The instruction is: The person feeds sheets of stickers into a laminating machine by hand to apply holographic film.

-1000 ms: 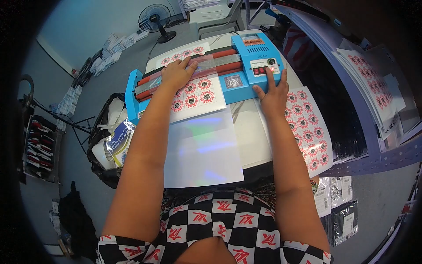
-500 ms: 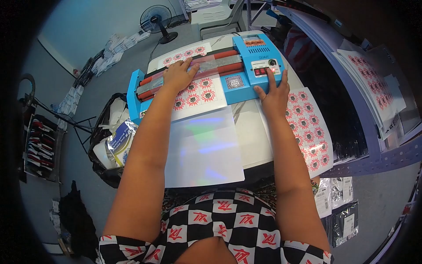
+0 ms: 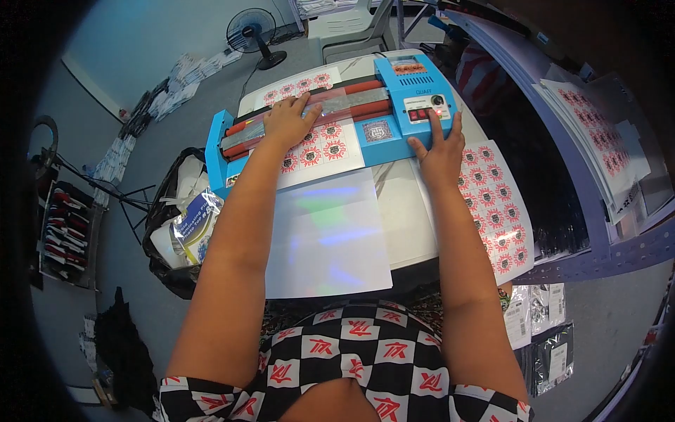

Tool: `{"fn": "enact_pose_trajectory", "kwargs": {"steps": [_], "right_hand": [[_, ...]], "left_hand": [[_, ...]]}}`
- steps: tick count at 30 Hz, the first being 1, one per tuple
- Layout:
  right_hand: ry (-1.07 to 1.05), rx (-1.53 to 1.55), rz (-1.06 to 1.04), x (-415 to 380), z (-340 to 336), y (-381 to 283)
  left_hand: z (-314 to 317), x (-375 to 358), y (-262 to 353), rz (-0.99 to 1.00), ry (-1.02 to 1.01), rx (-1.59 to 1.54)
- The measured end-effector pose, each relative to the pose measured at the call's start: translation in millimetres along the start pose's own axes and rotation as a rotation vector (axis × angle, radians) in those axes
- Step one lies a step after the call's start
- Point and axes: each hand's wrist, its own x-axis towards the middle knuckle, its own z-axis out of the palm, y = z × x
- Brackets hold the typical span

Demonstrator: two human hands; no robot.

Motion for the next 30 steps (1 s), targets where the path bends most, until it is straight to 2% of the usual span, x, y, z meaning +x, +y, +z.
{"fn": "enact_pose_trajectory", "kwargs": {"steps": [30], "right_hand": [[0.001, -0.008, 0.008, -0.5, 0.8, 0.4]], "left_hand": [[9.8, -12.3, 1.4, 0.024, 0.162, -0.021]]}}
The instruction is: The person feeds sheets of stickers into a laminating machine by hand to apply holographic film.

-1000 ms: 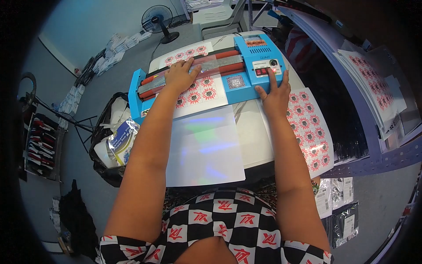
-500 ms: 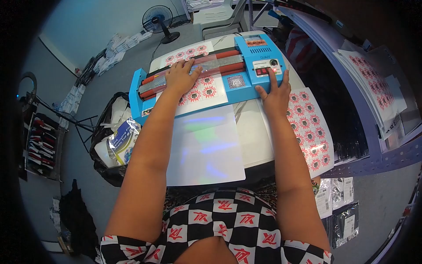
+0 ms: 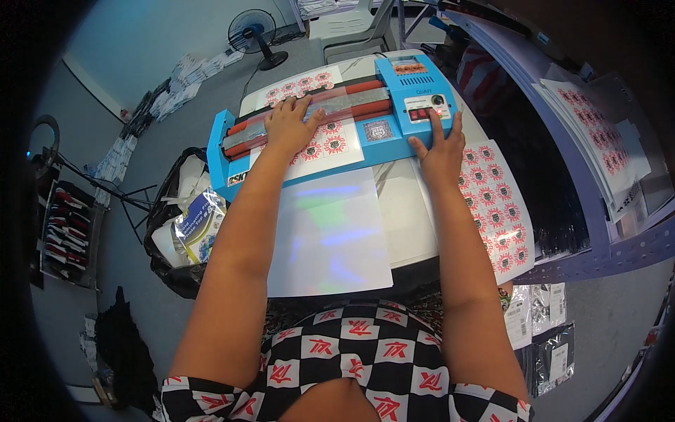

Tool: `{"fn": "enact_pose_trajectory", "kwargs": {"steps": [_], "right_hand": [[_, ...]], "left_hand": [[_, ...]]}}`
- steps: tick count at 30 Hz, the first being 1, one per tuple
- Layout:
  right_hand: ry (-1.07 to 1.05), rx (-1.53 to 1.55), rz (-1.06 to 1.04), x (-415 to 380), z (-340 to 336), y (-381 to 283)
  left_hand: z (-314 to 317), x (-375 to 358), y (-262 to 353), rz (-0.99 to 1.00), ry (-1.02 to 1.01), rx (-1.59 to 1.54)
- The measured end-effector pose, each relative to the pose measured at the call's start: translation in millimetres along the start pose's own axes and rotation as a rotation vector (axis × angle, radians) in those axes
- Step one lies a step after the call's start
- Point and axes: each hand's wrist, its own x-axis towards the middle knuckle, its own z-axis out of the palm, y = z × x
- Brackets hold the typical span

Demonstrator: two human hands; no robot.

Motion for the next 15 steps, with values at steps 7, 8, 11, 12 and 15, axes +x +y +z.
{"fn": "enact_pose_trajectory", "kwargs": {"steps": [7, 8, 11, 12, 15], "right_hand": [[0.012, -0.003, -0.015, -0.1, 0.4, 0.7], [0.017, -0.007, -0.019, -0.2, 1.3, 1.3], [0.025, 0.001, -0.031, 0.2, 0.7, 1.3], [0.026, 0.006, -0.034, 0.4, 0.1, 1.3], [0.02, 0.0, -0.024, 0.0, 0.5, 1.3]], "left_hand": [[-0.4, -2.4, 1.5, 0.006, 0.021, 0.008], [-0.5, -2.6, 1.5, 0.006, 0.022, 0.009], [3.5, -3.4, -0.4, 0.018, 0.047, 0.018], [2.6, -3.6, 0.0, 0.016, 0.043, 0.009], [0.5, -5.3, 1.3, 0.01, 0.034, -0.006]]}}
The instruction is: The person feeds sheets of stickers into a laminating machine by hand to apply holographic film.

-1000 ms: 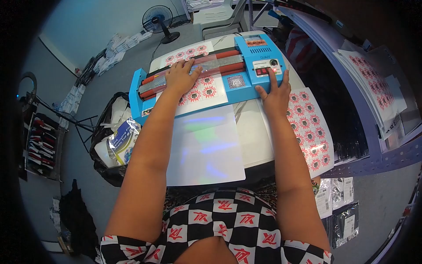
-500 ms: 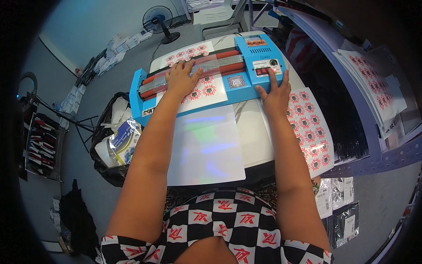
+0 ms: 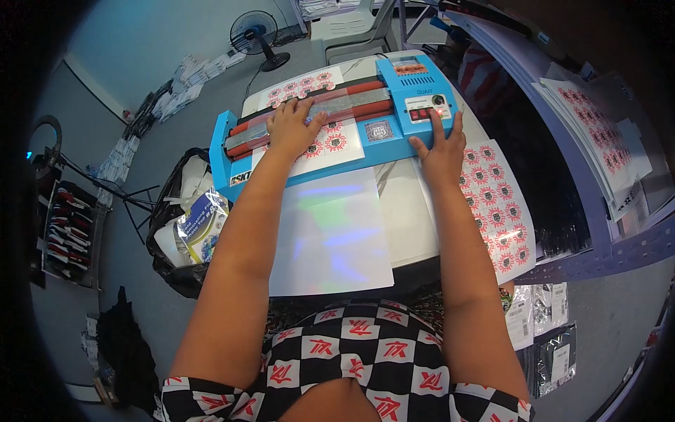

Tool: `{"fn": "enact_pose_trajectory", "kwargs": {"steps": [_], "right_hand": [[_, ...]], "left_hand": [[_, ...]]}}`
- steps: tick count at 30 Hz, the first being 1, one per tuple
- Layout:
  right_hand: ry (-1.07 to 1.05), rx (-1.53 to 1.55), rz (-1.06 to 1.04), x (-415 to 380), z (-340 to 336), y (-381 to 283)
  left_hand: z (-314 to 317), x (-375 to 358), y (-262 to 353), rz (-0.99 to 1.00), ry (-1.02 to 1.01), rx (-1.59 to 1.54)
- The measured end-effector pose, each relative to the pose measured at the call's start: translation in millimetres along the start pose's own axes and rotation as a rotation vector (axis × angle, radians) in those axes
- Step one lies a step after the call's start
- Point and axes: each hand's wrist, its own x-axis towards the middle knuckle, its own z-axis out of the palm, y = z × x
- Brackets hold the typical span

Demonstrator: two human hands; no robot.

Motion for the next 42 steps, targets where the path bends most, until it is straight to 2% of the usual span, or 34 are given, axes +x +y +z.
{"fn": "enact_pose_trajectory", "kwargs": {"steps": [14, 42], "right_hand": [[-0.022, 0.011, 0.026, 0.2, -1.5, -1.8], [-0.003, 0.0, 0.023, -0.5, -1.0, -0.6]], "left_hand": [[5.1, -4.5, -1.2, 0.017, 0.027, 0.019], [-4.4, -10.2, 0.9, -0.045, -0.205, -0.036]]}}
